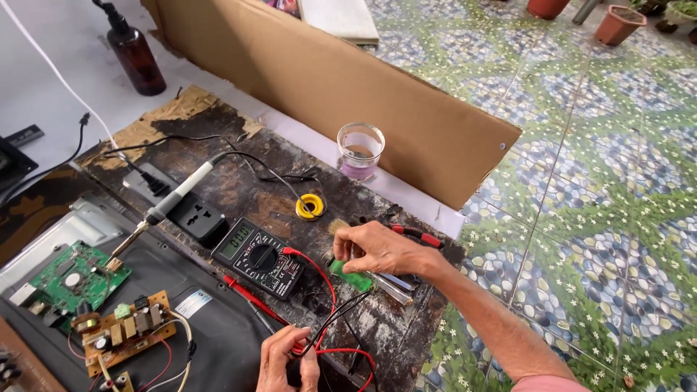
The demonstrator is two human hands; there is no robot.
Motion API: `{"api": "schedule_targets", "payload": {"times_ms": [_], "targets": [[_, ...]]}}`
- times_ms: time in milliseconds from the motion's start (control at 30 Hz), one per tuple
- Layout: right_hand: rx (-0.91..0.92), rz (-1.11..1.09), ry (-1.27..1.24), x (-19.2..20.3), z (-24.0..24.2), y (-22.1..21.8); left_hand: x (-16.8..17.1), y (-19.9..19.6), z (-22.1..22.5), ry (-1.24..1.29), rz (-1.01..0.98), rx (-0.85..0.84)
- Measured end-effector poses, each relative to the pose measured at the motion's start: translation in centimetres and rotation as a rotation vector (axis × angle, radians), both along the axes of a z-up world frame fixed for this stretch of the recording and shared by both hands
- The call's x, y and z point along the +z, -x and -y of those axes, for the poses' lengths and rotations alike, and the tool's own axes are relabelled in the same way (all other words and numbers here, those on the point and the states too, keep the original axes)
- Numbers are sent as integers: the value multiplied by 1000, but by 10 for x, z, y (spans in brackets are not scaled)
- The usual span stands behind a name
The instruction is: Inspecting and testing various electronic circuit boards using a multimeter, pliers, and a soldering iron on a workbench.
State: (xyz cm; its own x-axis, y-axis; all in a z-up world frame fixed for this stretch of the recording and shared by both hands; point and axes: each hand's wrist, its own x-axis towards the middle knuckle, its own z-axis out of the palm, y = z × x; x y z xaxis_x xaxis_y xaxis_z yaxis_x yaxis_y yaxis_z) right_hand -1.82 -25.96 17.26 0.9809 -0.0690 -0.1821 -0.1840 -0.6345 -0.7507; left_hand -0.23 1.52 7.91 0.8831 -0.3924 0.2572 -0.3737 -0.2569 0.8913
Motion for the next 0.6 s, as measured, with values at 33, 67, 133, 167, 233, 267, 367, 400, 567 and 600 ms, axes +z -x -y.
{"api": "schedule_targets", "payload": {"times_ms": [33, 67, 133, 167, 233, 267, 367, 400, 567, 600], "targets": [[-3, 3, 4, 5, 2, 6, 1, 0, 2, 4, 3, -3], [-70, 115, 85, 8, 3, 11, 0, -1, 3, 13, 11, -5], [-128, 212, 157, 8, 1, 27, 0, 0, -2, 14, 4, 1], [-202, 205, 208, 7, 2, 38, 1, 0, -3, -42, -42, -8], [-271, 201, 264, -8, 0, 62, -1, -1, -3, -92, -86, -13], [-271, 146, 336, -23, -2, 76, -4, -2, -3, -77, -78, -25], [-311, 65, 433, -59, -17, 107, 9, 2, -1, -20, -32, -4], [-354, 40, 461, -69, -23, 116, 16, 5, 2, 25, 7, 27], [-393, 218, 369, -68, -35, 129, -4, 0, -2, -34, -68, -55], [-405, 264, 304, -66, -32, 131, -6, 0, -3, -29, -82, -77]]}}
